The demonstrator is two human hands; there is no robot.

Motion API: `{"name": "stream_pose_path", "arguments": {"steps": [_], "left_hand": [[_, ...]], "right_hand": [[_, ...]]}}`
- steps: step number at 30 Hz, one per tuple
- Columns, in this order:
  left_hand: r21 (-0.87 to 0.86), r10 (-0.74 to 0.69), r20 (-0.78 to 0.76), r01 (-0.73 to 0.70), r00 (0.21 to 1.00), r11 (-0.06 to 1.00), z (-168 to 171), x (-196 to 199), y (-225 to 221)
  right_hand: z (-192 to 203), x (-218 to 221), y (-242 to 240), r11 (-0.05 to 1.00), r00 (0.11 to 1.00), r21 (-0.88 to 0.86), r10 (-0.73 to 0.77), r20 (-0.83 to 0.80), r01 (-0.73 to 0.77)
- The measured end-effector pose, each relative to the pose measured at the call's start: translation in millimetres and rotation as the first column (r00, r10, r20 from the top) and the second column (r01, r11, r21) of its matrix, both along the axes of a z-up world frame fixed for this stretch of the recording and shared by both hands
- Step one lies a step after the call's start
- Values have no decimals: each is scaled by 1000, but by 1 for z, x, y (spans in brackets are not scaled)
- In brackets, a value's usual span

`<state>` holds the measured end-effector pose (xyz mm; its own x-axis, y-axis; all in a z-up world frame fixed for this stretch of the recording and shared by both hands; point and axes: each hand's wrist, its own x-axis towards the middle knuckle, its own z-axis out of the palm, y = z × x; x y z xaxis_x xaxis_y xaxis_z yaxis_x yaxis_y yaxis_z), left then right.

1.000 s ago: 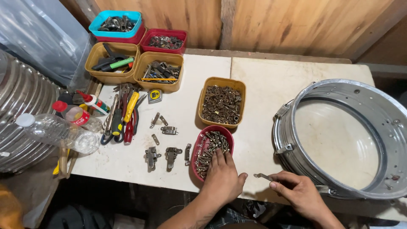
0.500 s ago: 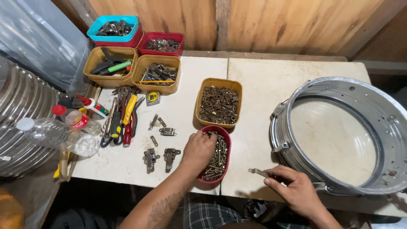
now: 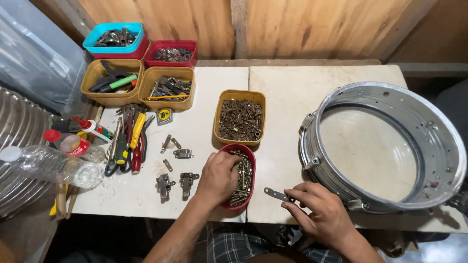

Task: Inspecting and examining various metal hardware components on a workbench

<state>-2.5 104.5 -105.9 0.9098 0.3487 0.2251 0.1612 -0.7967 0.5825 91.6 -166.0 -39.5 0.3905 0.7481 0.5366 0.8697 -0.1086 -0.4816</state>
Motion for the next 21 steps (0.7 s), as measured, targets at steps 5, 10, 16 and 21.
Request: {"name": "stream_pose_path", "arguments": {"steps": [5, 10, 16, 21], "left_hand": [[-304, -116, 124, 149, 985, 941, 72, -35, -51], [-185, -202, 490, 328, 848, 926, 74, -40, -71], [-121, -186, 561, 302, 807, 946, 90, -40, -75], [-106, -189, 580, 303, 792, 947, 92, -41, -77]], "right_hand": [[17, -10, 10, 1000, 989, 14, -20, 146, 18], [29, -16, 19, 997, 979, 66, 16, 203, -30], [32, -19, 19, 993, 977, 104, 40, 208, -63], [31, -20, 20, 991, 966, 109, 54, 254, -84]]}}
